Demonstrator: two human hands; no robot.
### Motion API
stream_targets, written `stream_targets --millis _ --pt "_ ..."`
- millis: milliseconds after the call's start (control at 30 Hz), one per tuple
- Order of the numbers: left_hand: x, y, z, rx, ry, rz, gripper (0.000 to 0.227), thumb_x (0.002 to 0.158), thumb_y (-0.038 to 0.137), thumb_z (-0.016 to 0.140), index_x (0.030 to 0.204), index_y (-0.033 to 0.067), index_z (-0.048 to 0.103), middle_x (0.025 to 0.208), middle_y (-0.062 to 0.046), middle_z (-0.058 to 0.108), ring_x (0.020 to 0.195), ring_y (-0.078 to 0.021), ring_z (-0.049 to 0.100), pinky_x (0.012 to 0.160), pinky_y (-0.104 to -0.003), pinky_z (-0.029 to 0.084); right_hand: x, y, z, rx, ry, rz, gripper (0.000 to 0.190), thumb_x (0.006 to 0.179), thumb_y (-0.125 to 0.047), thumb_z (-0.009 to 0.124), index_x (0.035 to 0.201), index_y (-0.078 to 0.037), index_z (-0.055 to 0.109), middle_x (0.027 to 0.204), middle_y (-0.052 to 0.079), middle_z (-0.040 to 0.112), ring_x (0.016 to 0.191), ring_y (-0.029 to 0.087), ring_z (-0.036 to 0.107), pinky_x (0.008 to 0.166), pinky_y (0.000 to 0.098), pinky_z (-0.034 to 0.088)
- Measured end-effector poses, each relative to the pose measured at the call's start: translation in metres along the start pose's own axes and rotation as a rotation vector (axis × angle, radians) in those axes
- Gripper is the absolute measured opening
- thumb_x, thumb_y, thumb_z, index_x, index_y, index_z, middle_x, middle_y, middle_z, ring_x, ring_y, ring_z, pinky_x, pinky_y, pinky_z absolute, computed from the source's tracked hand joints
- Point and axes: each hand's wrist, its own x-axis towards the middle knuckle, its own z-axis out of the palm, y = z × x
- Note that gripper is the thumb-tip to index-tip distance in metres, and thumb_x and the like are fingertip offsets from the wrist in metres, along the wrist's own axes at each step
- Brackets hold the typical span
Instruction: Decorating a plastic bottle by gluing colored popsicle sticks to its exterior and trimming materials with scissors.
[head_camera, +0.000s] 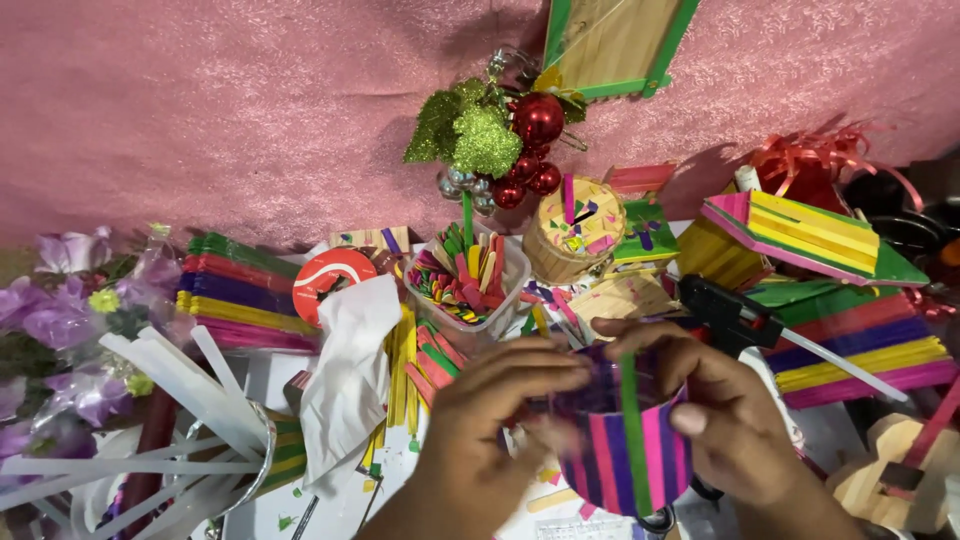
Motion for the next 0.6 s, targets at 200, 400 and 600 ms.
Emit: stream_targets --millis 200,400,600 --pt "-0.002 0.000 0.013 -0.081 -0.147 -0.109 0.018 0.086 0.031 0.079 0.087 0.0143 0.073 0.091 0.002 0.075 0.091 -0.0148 0.072 0.110 -0.037 0.043 0.002 -0.011 0.010 -0.323 -0.152 -0.044 0.018 0.098 -0.028 0.058 0.101 -0.010 0.061 0.135 0.020 0.064 0.145 0.038 0.051 0.121 0.0531 0.039" --pt "0.003 0.002 0.001 0.228 -0.149 0.156 0.025 0.087 0.030 0.079 0.076 0.0095 0.069 0.080 0.003 0.070 0.086 -0.0179 0.068 0.113 -0.051 0.036 -0.004 0.022 0.007 -0.322 0.337 -0.433 0.027 0.113 -0.028 0.047 0.106 -0.003 0.056 0.117 0.020 0.066 0.132 0.039 0.063 0.123 0.0550 0.056" --pt "0.007 0.008 -0.002 0.409 -0.211 0.238 0.024 0.098 0.032 0.065 0.086 0.0121 0.072 0.085 0.003 0.073 0.089 -0.0218 0.066 0.103 -0.047 0.039 -0.007 0.033 -0.017 -0.346 0.631 -0.433 0.027 0.098 0.009 0.036 0.075 -0.003 0.040 0.080 0.015 0.055 0.093 0.034 0.062 0.087 0.0422 0.053"
